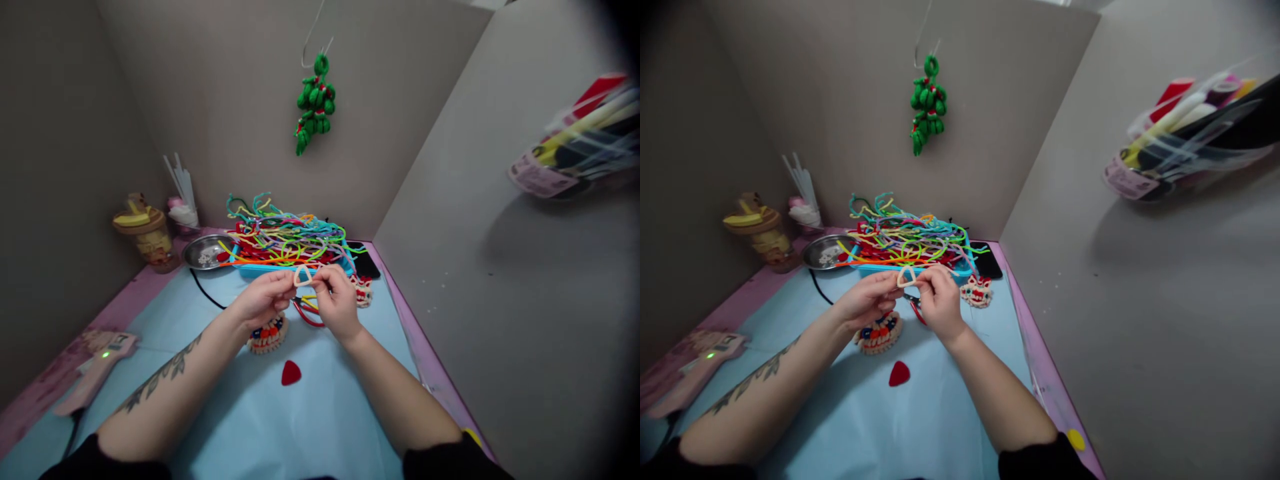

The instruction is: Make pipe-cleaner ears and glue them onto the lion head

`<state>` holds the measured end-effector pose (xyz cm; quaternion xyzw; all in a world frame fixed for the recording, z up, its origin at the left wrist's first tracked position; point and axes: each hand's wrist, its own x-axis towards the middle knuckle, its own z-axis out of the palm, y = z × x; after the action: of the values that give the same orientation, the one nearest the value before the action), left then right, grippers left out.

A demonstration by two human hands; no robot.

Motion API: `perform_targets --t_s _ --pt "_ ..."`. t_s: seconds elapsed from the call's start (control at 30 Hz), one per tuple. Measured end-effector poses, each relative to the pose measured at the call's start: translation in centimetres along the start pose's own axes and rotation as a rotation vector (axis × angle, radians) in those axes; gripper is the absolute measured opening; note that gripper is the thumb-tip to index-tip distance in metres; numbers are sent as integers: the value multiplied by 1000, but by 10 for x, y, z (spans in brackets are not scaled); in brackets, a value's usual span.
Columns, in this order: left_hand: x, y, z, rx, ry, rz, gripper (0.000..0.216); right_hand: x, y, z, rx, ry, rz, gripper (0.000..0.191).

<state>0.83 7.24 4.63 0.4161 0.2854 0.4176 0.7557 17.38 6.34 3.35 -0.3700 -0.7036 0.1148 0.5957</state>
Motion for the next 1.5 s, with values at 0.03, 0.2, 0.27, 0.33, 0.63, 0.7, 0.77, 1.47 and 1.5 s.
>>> perform_targets --t_s 0.03,0.2,0.27,0.33,0.63,0.7,0.77,1.47,1.5 --pt "1 -1 -1 48 21 49 34 0 0 0 -3 8 8 14" --pt "2 -8 -3 313 175 435 34 0 0 0 -2 46 27 13" --pt "0 -9 -4 421 203 518 25 -1 0 1 1 60 16 12" --pt "-2 -10 -4 542 236 557 16 -2 0 1 3 62 4 12" --pt "-9 -10 -5 857 393 762 12 -6 -3 4 -35 88 -98 10" --pt "-11 -9 -3 910 430 776 13 -7 -2 4 -56 85 -121 10" --pt "-12 -8 -2 957 431 771 12 -8 0 4 -80 79 -133 10" --pt "-9 -10 -20 1434 284 806 22 -5 10 1 -171 -22 -161 12" --pt "-9 -11 -21 1436 281 808 21 -5 10 1 -172 -25 -158 12"
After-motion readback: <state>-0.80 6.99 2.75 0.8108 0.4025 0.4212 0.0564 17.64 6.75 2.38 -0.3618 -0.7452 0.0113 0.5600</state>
